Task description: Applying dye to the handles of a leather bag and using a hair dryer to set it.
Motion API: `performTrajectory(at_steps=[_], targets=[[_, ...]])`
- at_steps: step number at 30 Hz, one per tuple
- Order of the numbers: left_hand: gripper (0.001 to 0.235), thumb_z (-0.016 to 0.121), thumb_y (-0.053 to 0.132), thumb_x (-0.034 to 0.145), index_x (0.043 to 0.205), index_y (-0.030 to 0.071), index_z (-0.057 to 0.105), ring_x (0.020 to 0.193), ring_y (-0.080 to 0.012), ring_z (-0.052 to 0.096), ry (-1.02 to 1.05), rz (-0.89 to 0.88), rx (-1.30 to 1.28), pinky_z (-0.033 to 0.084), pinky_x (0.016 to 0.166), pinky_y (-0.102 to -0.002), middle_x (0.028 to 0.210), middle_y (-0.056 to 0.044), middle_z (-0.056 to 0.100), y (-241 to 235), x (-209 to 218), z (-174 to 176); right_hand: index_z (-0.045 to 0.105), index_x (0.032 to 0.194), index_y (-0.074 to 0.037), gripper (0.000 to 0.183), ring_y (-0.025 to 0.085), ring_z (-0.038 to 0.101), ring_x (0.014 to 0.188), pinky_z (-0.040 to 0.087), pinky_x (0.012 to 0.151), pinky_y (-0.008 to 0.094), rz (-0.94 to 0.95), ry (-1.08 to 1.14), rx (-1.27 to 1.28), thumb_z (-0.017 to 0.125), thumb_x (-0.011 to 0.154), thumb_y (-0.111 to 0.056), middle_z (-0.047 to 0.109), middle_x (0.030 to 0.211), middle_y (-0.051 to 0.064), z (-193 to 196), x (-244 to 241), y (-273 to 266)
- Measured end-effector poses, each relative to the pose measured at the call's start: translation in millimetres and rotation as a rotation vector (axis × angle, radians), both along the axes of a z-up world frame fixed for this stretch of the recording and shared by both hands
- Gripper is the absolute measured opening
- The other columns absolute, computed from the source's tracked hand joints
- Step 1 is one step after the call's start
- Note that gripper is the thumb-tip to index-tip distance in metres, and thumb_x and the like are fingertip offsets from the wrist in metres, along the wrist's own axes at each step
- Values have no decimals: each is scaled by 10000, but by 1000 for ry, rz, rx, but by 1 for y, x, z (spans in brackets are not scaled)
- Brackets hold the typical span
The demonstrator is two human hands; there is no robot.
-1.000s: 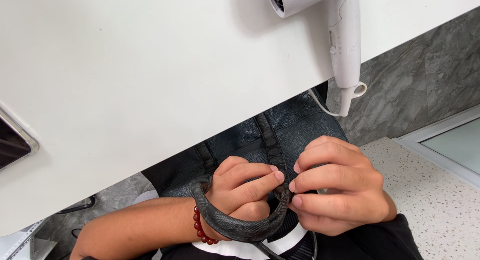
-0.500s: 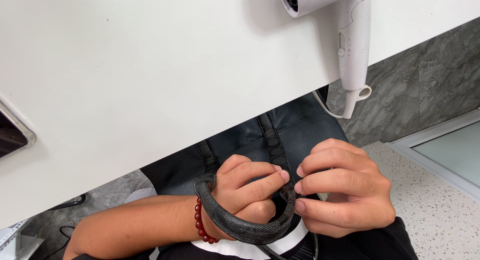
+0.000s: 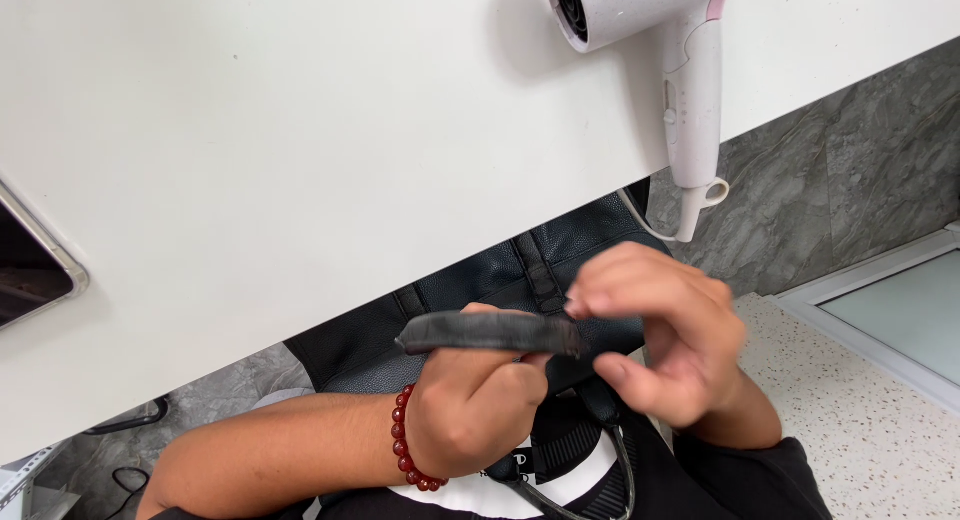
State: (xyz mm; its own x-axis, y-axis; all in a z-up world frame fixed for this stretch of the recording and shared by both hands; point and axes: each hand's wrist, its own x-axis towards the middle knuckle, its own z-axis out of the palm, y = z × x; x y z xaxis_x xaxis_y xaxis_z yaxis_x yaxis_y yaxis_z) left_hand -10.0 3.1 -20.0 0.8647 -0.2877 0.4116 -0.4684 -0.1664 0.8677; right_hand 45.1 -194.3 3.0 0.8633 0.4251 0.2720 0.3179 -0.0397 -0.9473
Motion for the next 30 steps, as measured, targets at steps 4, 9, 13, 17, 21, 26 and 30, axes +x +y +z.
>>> performTrajectory(at_steps=[4,9,13,17,21,26,30], targets=[[230,768,-109,869,881,25,582,947,-288,734,-6,158,106,586,805,-376,1098,-159,702,-3,4,6,614,1075,81,370,309,719,851,590,788,365,82,220,-26,655,727,-37,696,951,196,-12,2,-2],[269,754,-129,878,889,-2,517,903,-330,730,183,80,51,606,779,-363,1055,-208,683,-2,5,5,718,1055,33,213,185,785,812,606,705,266,134,348,-143,710,847,-9,778,942,125,-35,-15,-16],[291,762,-104,890,946,-3,495,980,-327,748,246,50,9,632,817,-341,1172,-268,677,0,20,28,747,1015,20,170,117,720,650,519,565,227,26,429,-201,727,854,-30,789,837,93,-46,-24,-22],[310,763,-79,767,967,-40,528,983,-391,732,243,32,70,633,801,-383,1187,-373,628,4,27,41,762,1019,18,166,82,694,596,484,519,206,-43,490,-224,728,869,-46,800,804,82,-45,-25,-21],[285,804,-40,853,1055,-21,605,925,-313,759,223,39,145,633,767,-351,1100,-196,716,17,18,31,744,1037,32,135,127,771,782,597,704,229,-35,524,-146,698,920,-19,803,894,101,-43,-23,-18],[268,803,-35,840,1020,20,612,754,-242,700,80,253,277,547,633,-338,912,-91,682,37,33,27,738,1048,53,150,167,795,852,646,791,266,-30,592,-86,676,922,-1,805,920,118,-45,-23,-18],[493,779,19,849,1250,-6,492,883,-286,652,81,423,450,526,678,-358,1054,-194,626,46,38,25,739,1047,55,151,177,795,857,653,803,283,-32,607,-69,669,927,-5,804,920,123,-48,-22,-18]])
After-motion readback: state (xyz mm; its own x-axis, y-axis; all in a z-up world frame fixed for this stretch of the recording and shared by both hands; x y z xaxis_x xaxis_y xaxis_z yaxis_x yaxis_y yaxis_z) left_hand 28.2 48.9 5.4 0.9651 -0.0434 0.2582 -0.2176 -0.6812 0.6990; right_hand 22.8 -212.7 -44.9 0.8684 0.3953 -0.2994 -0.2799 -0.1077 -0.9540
